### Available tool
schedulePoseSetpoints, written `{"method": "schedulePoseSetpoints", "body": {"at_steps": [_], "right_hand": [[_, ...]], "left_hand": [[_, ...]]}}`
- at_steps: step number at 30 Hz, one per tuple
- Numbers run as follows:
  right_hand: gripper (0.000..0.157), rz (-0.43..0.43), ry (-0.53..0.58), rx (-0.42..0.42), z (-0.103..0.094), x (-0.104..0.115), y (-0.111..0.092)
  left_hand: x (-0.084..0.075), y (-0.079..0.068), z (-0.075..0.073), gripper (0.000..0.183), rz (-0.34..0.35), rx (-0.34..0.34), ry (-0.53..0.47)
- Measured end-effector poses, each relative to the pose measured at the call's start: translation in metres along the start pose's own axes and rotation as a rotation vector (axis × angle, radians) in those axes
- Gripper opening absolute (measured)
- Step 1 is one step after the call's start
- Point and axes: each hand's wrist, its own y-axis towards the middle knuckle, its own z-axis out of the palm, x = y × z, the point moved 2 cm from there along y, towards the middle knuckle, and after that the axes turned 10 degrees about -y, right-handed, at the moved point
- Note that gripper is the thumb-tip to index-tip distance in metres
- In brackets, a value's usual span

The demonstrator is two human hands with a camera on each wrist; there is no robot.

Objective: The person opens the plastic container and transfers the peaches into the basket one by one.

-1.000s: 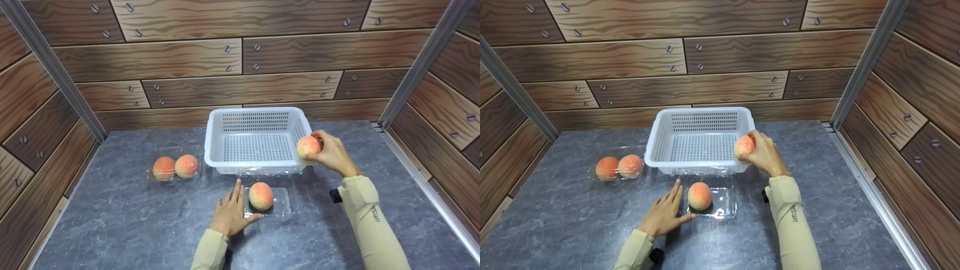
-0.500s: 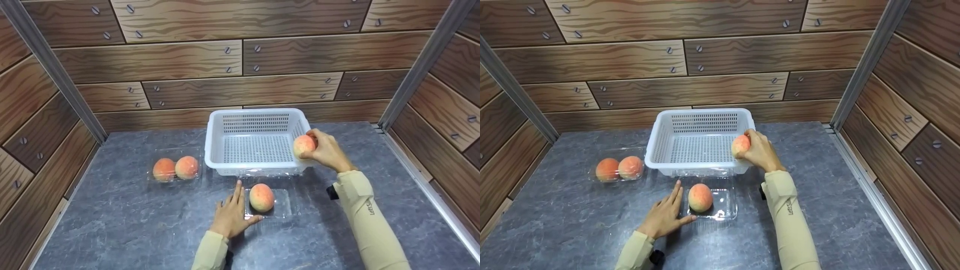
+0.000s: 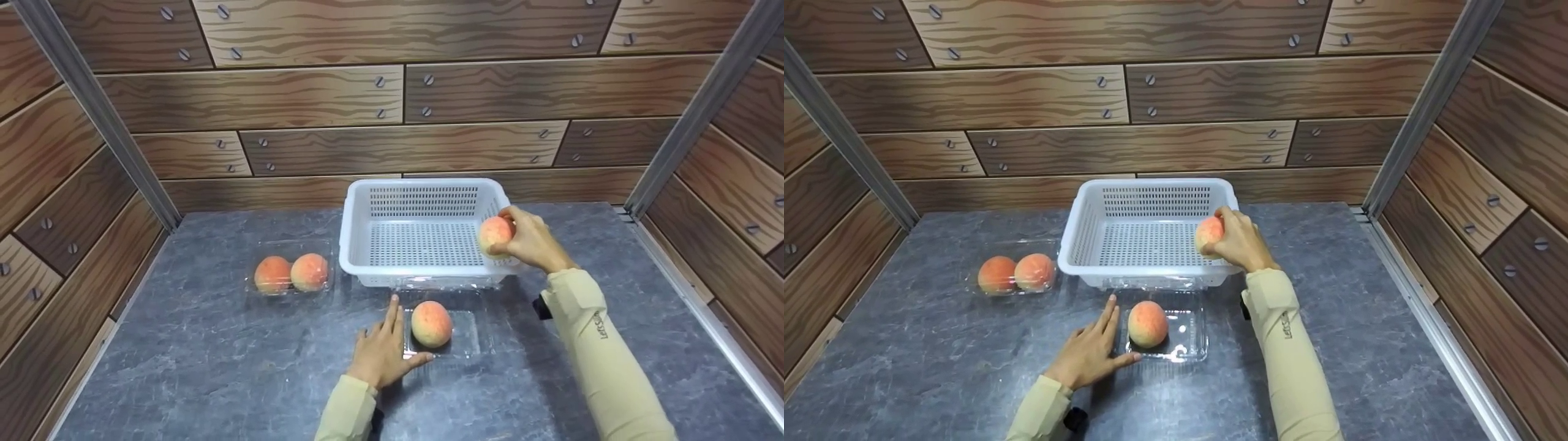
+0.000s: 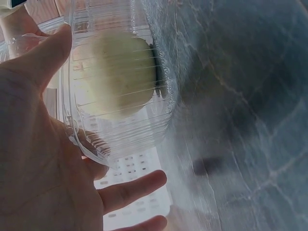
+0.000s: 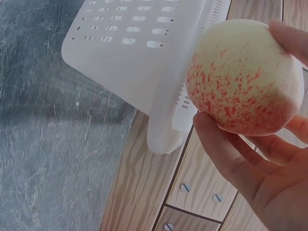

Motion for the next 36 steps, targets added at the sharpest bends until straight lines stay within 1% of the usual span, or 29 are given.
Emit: {"method": "schedulePoseSetpoints", "body": {"at_steps": [7, 13, 19, 25, 30, 36], "right_hand": [[0.065, 0.010, -0.022, 0.007, 0.000, -0.001, 0.008], [0.069, 0.033, -0.014, 0.044, 0.002, -0.001, 0.014], [0.066, 0.038, -0.048, 0.057, 0.005, -0.001, 0.019], [0.066, 0.020, -0.066, 0.078, 0.012, 0.001, 0.024], [0.063, 0.010, -0.087, 0.080, 0.017, -0.001, 0.027], [0.061, 0.006, -0.097, 0.108, 0.025, -0.003, 0.031]], "left_hand": [[-0.001, 0.002, -0.001, 0.104, -0.003, 0.000, 0.001], [-0.001, 0.002, -0.002, 0.104, 0.000, -0.002, 0.022], [0.000, 0.001, -0.001, 0.105, -0.006, -0.004, 0.020], [0.002, 0.001, 0.000, 0.105, -0.013, -0.009, 0.018], [0.001, 0.002, 0.000, 0.106, -0.007, -0.007, 0.024], [0.001, 0.003, 0.001, 0.106, -0.011, 0.000, 0.030]]}}
